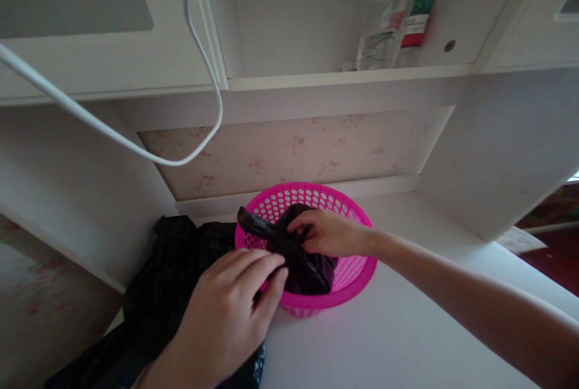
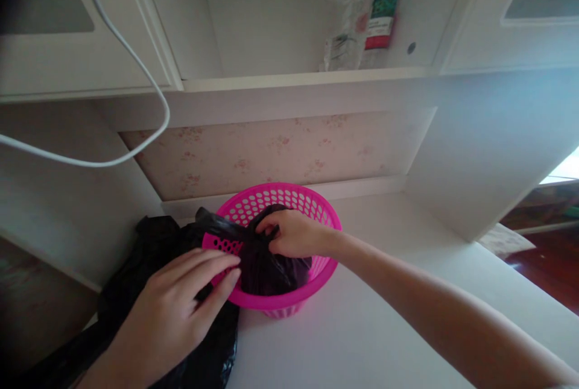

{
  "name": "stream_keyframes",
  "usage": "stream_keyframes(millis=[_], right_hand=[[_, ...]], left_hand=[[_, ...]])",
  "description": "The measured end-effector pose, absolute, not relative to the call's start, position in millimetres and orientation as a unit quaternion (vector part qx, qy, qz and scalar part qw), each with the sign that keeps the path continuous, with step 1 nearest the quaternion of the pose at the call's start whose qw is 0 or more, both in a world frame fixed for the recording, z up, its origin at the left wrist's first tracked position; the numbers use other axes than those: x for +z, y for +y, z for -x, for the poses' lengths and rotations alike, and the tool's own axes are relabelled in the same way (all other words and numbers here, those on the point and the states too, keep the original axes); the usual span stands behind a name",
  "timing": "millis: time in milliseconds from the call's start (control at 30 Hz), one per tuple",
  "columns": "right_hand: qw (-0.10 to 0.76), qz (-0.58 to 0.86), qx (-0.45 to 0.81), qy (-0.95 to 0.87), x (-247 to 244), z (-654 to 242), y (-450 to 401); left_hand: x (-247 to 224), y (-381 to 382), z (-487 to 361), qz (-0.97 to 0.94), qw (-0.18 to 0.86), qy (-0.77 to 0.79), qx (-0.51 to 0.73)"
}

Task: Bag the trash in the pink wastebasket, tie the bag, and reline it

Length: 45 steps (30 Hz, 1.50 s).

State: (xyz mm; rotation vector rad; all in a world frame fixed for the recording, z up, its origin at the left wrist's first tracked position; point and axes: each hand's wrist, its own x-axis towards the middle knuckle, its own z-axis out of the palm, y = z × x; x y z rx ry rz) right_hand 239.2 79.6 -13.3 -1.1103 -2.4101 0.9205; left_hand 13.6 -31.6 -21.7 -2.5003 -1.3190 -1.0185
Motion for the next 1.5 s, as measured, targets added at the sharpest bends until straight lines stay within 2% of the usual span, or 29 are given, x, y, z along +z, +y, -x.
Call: stream_keyframes(millis=[167, 267, 467, 667, 833, 933, 1133, 1200, 1367, 1500], right_hand=[[0.198, 0.400, 0.332, -0.831, -13, -245, 81], [0.197, 0.400, 0.319, -0.836, -11, -247, 77], [0.136, 0.400, 0.098, -0.901, -3, -268, 92], [0.145, 0.498, 0.023, -0.855, 0, -292, 108], [0.127, 0.298, 0.017, -0.946, -2, -277, 93], [0.124, 0.249, 0.010, -0.960, -4, -268, 88], [0.202, 0.219, 0.071, -0.952, 3, -281, 98], [0.241, 0.268, 0.118, -0.925, 3, -294, 106], [0.411, 0.460, 0.190, -0.764, -7, -329, 130], [0.496, 0.509, 0.226, -0.666, -13, -337, 139]], left_hand=[[-11, 26, -40, 0.841, 0.048, -0.528, -0.111], [-11, 38, -48, 0.849, 0.040, -0.525, -0.047], [-8, 35, -39, 0.842, 0.062, -0.535, -0.030], [6, 34, -18, 0.837, 0.009, -0.546, -0.024], [11, 30, -21, 0.847, -0.071, -0.518, -0.097], [9, 30, -30, 0.844, -0.109, -0.503, -0.149], [7, 30, -36, 0.840, -0.108, -0.516, -0.124], [7, 30, -25, 0.834, -0.127, -0.520, -0.134], [7, 25, 15, 0.817, -0.170, -0.519, -0.184], [10, 14, 27, 0.802, -0.264, -0.483, -0.233]])
